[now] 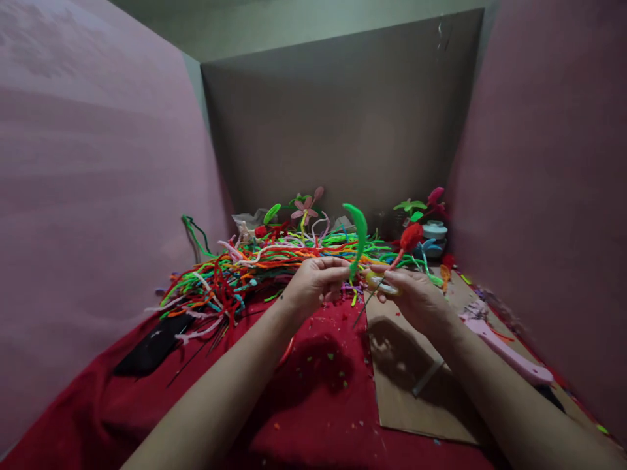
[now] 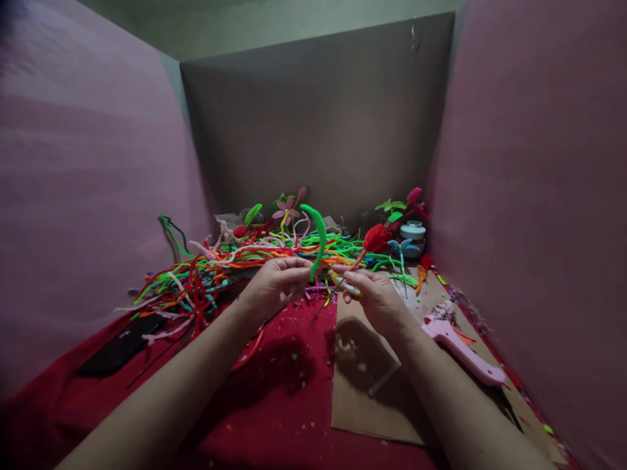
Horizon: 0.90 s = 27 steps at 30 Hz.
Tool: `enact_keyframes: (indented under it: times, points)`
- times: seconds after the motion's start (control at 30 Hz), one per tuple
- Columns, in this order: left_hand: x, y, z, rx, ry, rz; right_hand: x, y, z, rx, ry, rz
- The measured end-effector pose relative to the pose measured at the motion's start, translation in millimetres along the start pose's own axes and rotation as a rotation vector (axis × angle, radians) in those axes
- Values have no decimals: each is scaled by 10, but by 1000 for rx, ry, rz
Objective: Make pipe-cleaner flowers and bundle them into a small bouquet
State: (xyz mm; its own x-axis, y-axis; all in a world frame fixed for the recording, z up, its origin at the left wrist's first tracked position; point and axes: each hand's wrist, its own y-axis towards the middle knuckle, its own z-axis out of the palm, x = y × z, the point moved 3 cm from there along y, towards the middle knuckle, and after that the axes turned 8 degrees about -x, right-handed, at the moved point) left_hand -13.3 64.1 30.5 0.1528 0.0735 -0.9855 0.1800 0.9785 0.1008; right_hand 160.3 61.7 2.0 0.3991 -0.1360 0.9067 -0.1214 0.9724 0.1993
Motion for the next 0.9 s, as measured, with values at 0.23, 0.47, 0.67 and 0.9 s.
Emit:
enact_keyframes:
  times: [0.23,0.47,0.67,0.9]
  points:
    - [190,-152,203,81,-73,-161,-117,-54,74,56,-43,42]
    - [188,-177,161,101,143,-36,-204,-65,107,79,-29,89]
    - [143,-280,191,-191,679,405,-276,-82,93,-19,-68,80]
    - [294,-311,260,-260,761,528,-340,-145,130,-150,-121,33]
